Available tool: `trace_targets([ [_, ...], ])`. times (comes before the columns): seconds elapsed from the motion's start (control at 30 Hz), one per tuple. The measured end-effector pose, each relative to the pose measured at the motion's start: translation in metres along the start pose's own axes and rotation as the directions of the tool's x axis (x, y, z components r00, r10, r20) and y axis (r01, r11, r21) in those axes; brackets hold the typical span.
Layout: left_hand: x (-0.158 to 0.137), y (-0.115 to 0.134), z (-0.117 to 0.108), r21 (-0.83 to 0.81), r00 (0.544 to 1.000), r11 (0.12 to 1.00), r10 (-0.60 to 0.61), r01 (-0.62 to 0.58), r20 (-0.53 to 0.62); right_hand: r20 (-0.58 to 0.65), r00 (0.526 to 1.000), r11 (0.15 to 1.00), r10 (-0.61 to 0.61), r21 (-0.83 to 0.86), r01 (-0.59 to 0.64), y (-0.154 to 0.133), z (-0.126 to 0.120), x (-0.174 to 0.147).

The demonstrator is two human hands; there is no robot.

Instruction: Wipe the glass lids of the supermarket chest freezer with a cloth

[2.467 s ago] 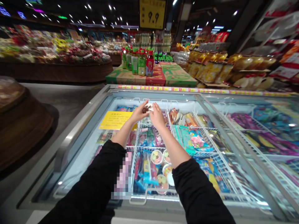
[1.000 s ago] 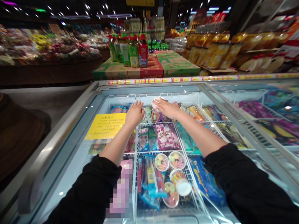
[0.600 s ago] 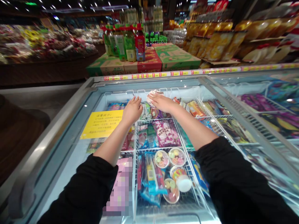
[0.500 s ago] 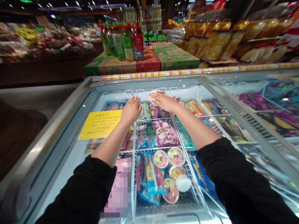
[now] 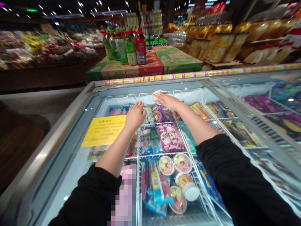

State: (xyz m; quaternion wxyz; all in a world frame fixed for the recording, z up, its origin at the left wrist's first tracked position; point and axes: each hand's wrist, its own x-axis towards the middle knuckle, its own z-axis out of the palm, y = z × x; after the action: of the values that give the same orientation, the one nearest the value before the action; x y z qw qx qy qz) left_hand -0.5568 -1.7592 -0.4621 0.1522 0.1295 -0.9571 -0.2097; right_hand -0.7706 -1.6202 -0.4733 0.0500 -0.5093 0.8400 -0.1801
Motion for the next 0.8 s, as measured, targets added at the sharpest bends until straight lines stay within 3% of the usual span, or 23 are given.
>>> trace_targets([
  [0.1, 0.000, 0.000, 0.002, -0.003, 1.000, 1.000, -0.006, 0.006, -0.011, -0.056, 0.988, 0.987, 0.147, -0.061, -0.150, 0.002, 0.002, 0.023],
  [0.17, 0.000, 0.000, 0.003, -0.006, 1.000, 1.000, -0.009, 0.009, -0.018, -0.058, 0.982, 0.979, 0.179, -0.088, -0.183, -0.005, 0.006, 0.039],
  [0.27, 0.000, 0.000, 0.003, -0.032, 1.000, 0.999, -0.016, 0.015, -0.015, -0.040, 0.989, 0.985, 0.142, -0.092, -0.145, -0.013, 0.010, 0.040],
  [0.43, 0.000, 0.001, 0.000, -0.058, 1.000, 0.998, -0.027, 0.027, 0.003, -0.019, 0.999, 0.999, -0.034, 0.000, 0.034, 0.003, 0.002, 0.001],
  [0.53, 0.000, 0.002, 0.000, -0.048, 1.000, 0.999, -0.023, 0.024, 0.002, -0.047, 0.997, 0.998, 0.062, -0.027, -0.063, 0.012, -0.005, 0.006],
  [0.67, 0.000, 0.002, 0.000, -0.034, 1.000, 0.999, -0.016, 0.016, 0.005, -0.088, 0.969, 0.961, 0.233, -0.134, -0.243, -0.006, -0.003, 0.040],
  [0.8, -0.001, 0.004, -0.005, -0.032, 0.999, 0.999, -0.026, 0.026, 0.028, -0.051, 0.989, 0.973, 0.138, -0.179, -0.145, -0.022, -0.001, 0.036],
])
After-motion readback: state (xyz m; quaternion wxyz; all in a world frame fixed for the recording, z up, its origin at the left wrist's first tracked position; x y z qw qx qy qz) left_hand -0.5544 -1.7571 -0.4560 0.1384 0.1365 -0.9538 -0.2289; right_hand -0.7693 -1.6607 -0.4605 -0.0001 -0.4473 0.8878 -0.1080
